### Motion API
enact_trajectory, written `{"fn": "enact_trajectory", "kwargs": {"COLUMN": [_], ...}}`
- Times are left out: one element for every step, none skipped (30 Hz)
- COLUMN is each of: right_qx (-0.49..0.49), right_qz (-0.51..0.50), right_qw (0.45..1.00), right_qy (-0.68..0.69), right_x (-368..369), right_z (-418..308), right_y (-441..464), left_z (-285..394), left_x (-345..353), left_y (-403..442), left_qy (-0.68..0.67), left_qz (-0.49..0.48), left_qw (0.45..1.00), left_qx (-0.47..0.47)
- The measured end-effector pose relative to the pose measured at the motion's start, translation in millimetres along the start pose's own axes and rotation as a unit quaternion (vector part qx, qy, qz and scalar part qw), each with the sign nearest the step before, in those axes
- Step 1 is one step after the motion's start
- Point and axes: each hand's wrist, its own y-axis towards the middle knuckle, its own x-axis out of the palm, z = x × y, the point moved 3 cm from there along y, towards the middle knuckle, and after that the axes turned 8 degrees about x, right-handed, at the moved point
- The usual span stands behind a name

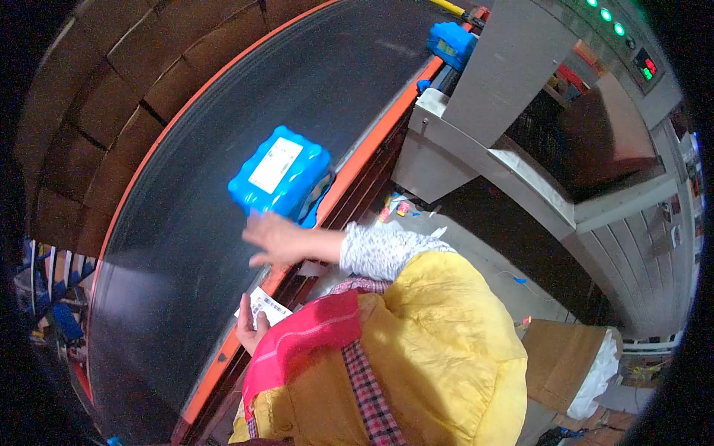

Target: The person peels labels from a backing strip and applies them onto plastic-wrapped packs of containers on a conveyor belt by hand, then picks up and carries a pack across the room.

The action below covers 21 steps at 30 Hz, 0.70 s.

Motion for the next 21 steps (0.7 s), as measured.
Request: {"fn": "enact_trajectory", "kwargs": {"right_qx": [-0.036,0.027,0.115,0.016,-0.078,-0.049,-0.072,-0.093,-0.116,-0.120,-0.102,-0.082,-0.061,-0.059,-0.055,-0.062,-0.069,-0.083,-0.097,-0.102,-0.120], "right_qz": [-0.038,-0.144,-0.260,-0.230,-0.198,-0.125,-0.101,-0.081,-0.057,-0.031,-0.019,-0.010,-0.002,0.034,0.048,0.050,0.052,0.085,0.119,0.164,0.188], "right_qw": [0.992,0.954,0.880,0.896,0.913,0.921,0.929,0.939,0.945,0.934,0.944,0.952,0.958,0.955,0.953,0.958,0.962,0.959,0.955,0.939,0.927], "right_qy": [0.111,0.262,0.380,0.379,0.348,0.365,0.349,0.322,0.302,0.334,0.312,0.294,0.281,0.290,0.293,0.276,0.259,0.258,0.255,0.283,0.301], "right_x": [3.9,11.1,12.9,21.5,20.8,26.4,24.2,18.1,15.8,19.2,23.5,28.6,35.4,27.9,29.3,29.7,29.5,29.2,28.9,24.8,14.0], "right_z": [-13.8,-24.4,-20.2,-47.3,-54.7,-71.9,-76.3,-74.2,-76.7,-79.8,-79.8,-78.4,-80.3,-84.6,-86.2,-88.6,-89.7,-91.0,-92.3,-93.3,-93.2], "right_y": [-9.3,-20.3,-60.8,-65.0,-70.6,-75.6,-79.5,-84.7,-88.1,-90.5,-90.2,-90.9,-93.8,-95.2,-96.6,-97.2,-97.5,-98.7,-99.6,-99.3,-99.1], "left_z": [8.8,11.8,6.8,13.7,11.7,12.2,11.2,3.9,-3.6,-34.6,-19.6,0.9,13.1,5.5,0.7,1.9,6.9,-0.6,-1.1,-2.4,0.2], "left_x": [4.6,8.8,40.0,19.5,19.4,8.5,-2.2,2.1,-2.4,-14.4,-12.3,-8.5,-9.6,-13.0,-16.5,-20.4,-22.1,-35.5,-44.6,-44.3,-43.1], "left_y": [1.5,1.8,-18.5,-25.4,-24.4,-25.3,-26.5,-23.0,-19.6,-26.7,-23.5,-19.9,-23.7,-30.2,-30.9,-34.1,-35.9,-39.6,-42.7,-45.8,-47.3], "left_qy": [-0.041,-0.082,-0.126,-0.109,-0.117,-0.112,-0.107,-0.132,-0.147,-0.216,-0.175,-0.131,-0.082,-0.125,-0.093,-0.056,-0.020,0.023,0.032,-0.048,-0.126], "left_qz": [0.002,0.005,0.017,0.026,0.038,0.020,0.001,-0.036,-0.075,-0.114,-0.108,-0.102,-0.097,-0.035,0.007,0.028,0.050,0.039,0.032,0.101,0.170], "left_qw": [0.999,0.996,0.991,0.993,0.992,0.993,0.994,0.991,0.986,0.969,0.978,0.984,0.989,0.987,0.992,0.995,0.997,0.994,0.996,0.993,0.977], "left_qx": [-0.012,-0.027,-0.038,-0.045,-0.039,-0.031,-0.023,0.003,0.028,-0.031,-0.044,-0.061,-0.082,-0.090,-0.085,-0.072,-0.059,-0.103,-0.081,-0.024,0.034]}}
